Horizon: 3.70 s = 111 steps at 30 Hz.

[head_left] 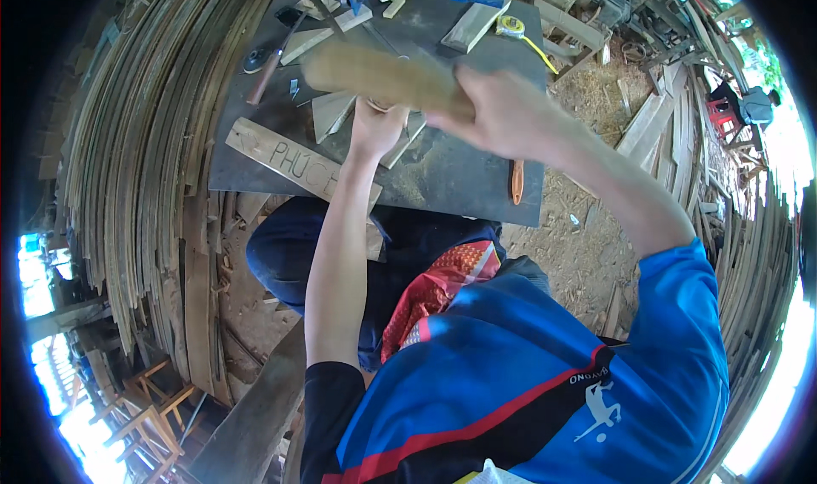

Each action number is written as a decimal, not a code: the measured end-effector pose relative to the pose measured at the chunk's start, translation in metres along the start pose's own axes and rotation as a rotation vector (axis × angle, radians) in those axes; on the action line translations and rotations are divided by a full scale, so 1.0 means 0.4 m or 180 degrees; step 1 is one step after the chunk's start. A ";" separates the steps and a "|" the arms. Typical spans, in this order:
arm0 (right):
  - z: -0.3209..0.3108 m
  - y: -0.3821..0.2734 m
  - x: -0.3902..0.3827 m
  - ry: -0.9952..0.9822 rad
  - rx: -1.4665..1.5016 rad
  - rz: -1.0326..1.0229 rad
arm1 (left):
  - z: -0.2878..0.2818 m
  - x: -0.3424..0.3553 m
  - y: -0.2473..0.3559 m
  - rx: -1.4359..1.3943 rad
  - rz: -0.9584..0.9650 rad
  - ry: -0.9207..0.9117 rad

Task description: The person carves a small wooden block using a chisel and a wooden mallet. They repeatedly strike the chisel to remove wood chips, occasionally pausing to clear debris from the workpiece with their hand.

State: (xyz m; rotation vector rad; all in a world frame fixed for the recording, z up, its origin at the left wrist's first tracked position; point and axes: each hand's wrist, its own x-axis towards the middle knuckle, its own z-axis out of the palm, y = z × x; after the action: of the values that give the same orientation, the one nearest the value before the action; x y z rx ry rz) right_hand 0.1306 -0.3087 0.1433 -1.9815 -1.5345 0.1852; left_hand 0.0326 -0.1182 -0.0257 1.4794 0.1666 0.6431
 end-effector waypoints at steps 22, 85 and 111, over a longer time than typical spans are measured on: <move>0.146 0.170 -0.228 0.0025 0.0498 0.1445 | 0.033 -0.042 0.056 0.0569 -0.0726 0.0435; 0.073 -0.162 -0.094 -0.1018 0.5529 -0.2776 | 0.015 -0.060 0.036 0.0218 -0.0704 0.0316; 0.253 0.185 -0.175 -0.0822 0.1990 -0.0033 | 0.043 -0.043 0.197 -0.2015 -0.0394 0.1653</move>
State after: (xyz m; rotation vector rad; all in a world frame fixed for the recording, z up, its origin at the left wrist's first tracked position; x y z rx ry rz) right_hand 0.1227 -0.3440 0.0043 -1.4866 -1.4085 0.8355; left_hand 0.0033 -0.1449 0.0465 0.6709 0.4099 0.8723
